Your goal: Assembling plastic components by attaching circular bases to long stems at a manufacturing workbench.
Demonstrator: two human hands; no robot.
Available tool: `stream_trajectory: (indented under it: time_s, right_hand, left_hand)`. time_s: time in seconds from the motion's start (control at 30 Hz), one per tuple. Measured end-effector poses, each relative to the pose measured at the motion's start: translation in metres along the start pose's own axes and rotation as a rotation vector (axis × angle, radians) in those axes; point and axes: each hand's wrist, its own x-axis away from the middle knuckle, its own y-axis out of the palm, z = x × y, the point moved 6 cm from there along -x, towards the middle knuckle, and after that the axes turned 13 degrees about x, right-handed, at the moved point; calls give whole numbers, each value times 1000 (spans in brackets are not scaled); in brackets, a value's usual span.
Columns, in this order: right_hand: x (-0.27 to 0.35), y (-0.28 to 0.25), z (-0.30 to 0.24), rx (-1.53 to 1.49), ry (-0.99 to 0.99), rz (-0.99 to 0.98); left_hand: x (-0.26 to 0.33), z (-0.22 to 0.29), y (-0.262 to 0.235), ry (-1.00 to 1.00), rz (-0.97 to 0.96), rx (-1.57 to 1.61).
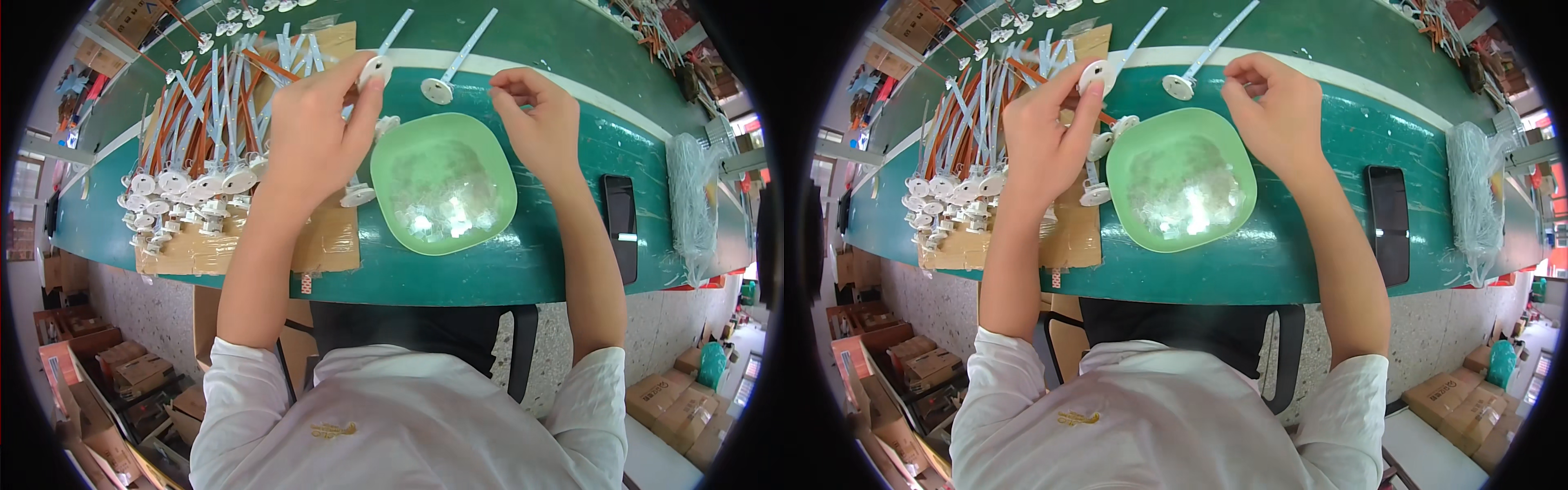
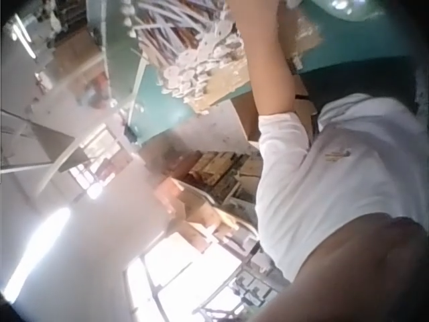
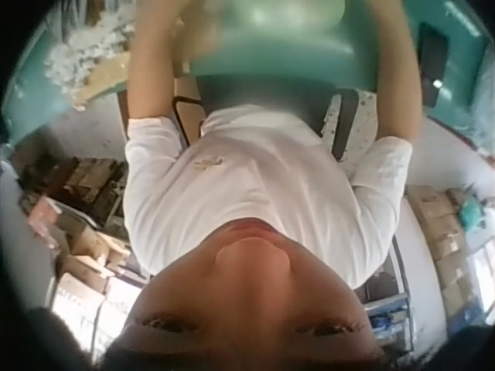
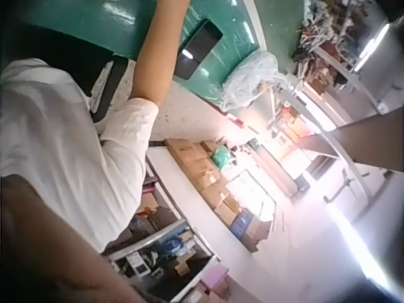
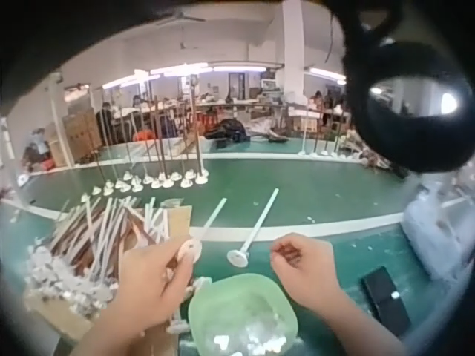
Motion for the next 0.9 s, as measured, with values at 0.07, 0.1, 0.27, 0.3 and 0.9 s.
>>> stream_trajectory:
  time_s: [0.07,0.1,0.27,0.3,0.9]
  right_hand:
    - [-9,8,3,42,37,-112]
    - [-13,9,-1,43,34,-106]
    - [-28,39,-30,295,-282,-224]
    - [-30,41,-27,299,-284,-214]
    - [33,-14,-60,-49,-497,208]
  left_hand:
    - [-2,-4,-2,-54,-58,-66]
    - [-2,-8,-1,-114,-124,-130]
    - [-3,-3,-11,-106,-203,-172]
    - [-3,-7,-13,-142,-188,-159]
    - [8,33,19,148,-188,-137]
